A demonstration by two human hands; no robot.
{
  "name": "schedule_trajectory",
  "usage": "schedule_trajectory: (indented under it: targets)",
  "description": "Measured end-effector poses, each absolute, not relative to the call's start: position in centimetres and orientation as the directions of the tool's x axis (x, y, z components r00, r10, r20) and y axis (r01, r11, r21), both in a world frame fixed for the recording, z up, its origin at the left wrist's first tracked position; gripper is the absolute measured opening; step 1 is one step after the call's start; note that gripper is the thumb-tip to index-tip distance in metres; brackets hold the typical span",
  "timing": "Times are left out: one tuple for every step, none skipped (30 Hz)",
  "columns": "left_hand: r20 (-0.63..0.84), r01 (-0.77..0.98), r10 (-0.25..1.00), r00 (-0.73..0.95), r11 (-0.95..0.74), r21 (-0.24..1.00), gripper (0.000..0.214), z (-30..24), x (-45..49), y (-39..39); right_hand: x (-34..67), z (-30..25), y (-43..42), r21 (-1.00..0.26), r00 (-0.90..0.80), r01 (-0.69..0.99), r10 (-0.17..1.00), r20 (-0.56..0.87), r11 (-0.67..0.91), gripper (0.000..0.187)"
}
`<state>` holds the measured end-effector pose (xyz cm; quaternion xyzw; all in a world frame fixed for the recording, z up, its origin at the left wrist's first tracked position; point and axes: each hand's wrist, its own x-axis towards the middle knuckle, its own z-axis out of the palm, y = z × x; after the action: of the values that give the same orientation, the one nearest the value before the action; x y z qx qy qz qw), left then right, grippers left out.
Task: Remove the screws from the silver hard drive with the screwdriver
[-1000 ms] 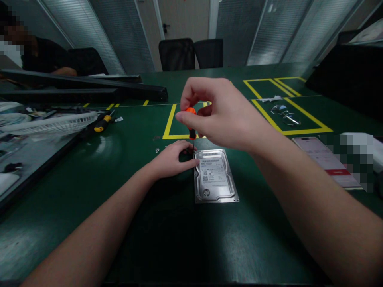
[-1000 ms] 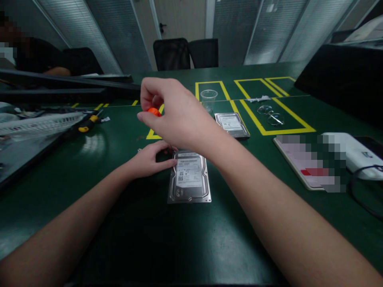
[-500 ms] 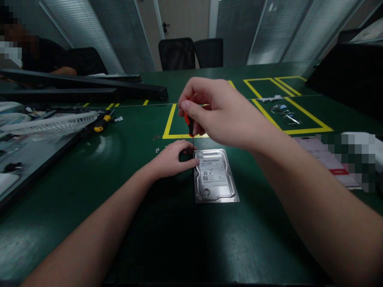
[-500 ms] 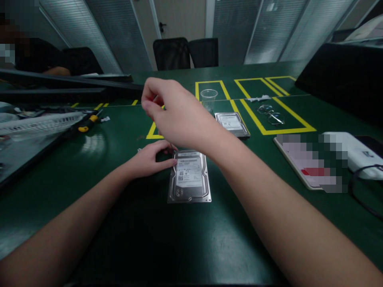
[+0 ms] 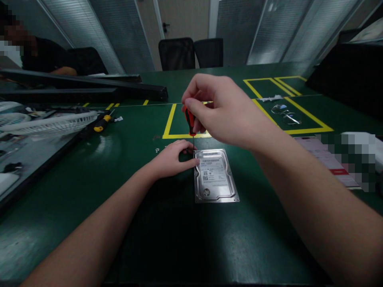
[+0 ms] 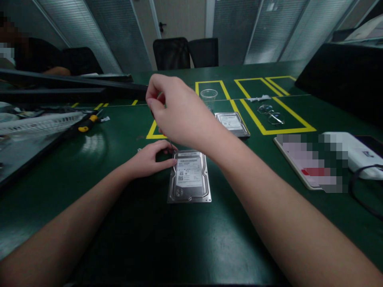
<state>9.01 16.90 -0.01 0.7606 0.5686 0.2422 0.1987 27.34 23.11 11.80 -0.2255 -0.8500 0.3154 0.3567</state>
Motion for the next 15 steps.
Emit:
schedule_trajectory:
  targets:
    - [0.141, 0.768, 0.961, 0.236, -0.273, 0.579, 0.042, 0.01, 9.01, 16.89, 27.38, 11.84, 23.11, -0.683, -0.643, 0.164, 0.602, 0.473, 0.712, 0.013]
    - [0.14, 0.768, 0.962, 0.234, -0.271, 0.581, 0.042, 0.04, 9.02, 16.89, 27.43, 11.87, 23.11, -0.671, -0.644, 0.169, 0.597, 0.48, 0.722, 0.012]
    - [0.139, 0.767, 0.962, 0.233, -0.27, 0.582, 0.042, 0.07, 9.04, 16.89, 27.48, 11.9, 23.11, -0.662, -0.645, 0.171, 0.591, 0.485, 0.73, 0.012]
    - [0.139, 0.767, 0.963, 0.233, -0.27, 0.583, 0.042, 0.1, 9.05, 16.88, 27.53, 11.92, 23.12, -0.653, -0.647, 0.171, 0.585, 0.49, 0.737, 0.011]
    - [0.141, 0.767, 0.962, 0.233, -0.27, 0.582, 0.042, 0.12, 9.06, 16.88, 27.58, 11.94, 23.14, -0.647, -0.647, 0.17, 0.579, 0.495, 0.744, 0.011]
    - [0.142, 0.767, 0.962, 0.234, -0.272, 0.581, 0.041, 0.13, 9.07, 16.87, 27.62, 11.94, 23.16, -0.642, -0.649, 0.169, 0.575, 0.499, 0.748, 0.011]
    - [0.143, 0.766, 0.961, 0.235, -0.274, 0.581, 0.042, 0.14, 9.08, 16.87, 27.65, 11.93, 23.18, -0.639, -0.649, 0.166, 0.571, 0.503, 0.751, 0.012]
    - [0.143, 0.766, 0.961, 0.236, -0.275, 0.582, 0.042, 0.15, 9.09, 16.86, 27.68, 11.91, 23.2, -0.637, -0.647, 0.163, 0.569, 0.507, 0.753, 0.012]
    - [0.142, 0.765, 0.961, 0.236, -0.274, 0.583, 0.042, 0.15, 9.09, 16.85, 27.7, 11.89, 23.22, -0.638, -0.645, 0.159, 0.568, 0.511, 0.753, 0.013]
    - [0.141, 0.765, 0.962, 0.234, -0.271, 0.583, 0.043, 0.17, 9.1, 16.84, 27.71, 11.87, 23.22, -0.642, -0.643, 0.154, 0.569, 0.512, 0.751, 0.014]
    - [0.138, 0.765, 0.963, 0.233, -0.269, 0.585, 0.044, 0.18, 9.1, 16.83, 27.72, 11.86, 23.21, -0.647, -0.64, 0.149, 0.572, 0.514, 0.748, 0.015]
    - [0.136, 0.765, 0.963, 0.232, -0.267, 0.586, 0.044, 0.21, 9.11, 16.82, 27.74, 11.86, 23.18, -0.653, -0.637, 0.144, 0.575, 0.514, 0.743, 0.015]
    - [0.134, 0.764, 0.963, 0.232, -0.266, 0.588, 0.043, 0.23, 9.12, 16.81, 27.75, 11.88, 23.15, -0.66, -0.636, 0.141, 0.578, 0.51, 0.738, 0.016]
    - [0.135, 0.762, 0.963, 0.233, -0.267, 0.589, 0.043, 0.26, 9.13, 16.8, 27.77, 11.9, 23.1, -0.666, -0.639, 0.141, 0.581, 0.504, 0.732, 0.016]
    - [0.136, 0.762, 0.963, 0.233, -0.268, 0.59, 0.042, 0.28, 9.14, 16.79, 27.79, 11.94, 23.05, -0.671, -0.642, 0.141, 0.583, 0.497, 0.728, 0.016]
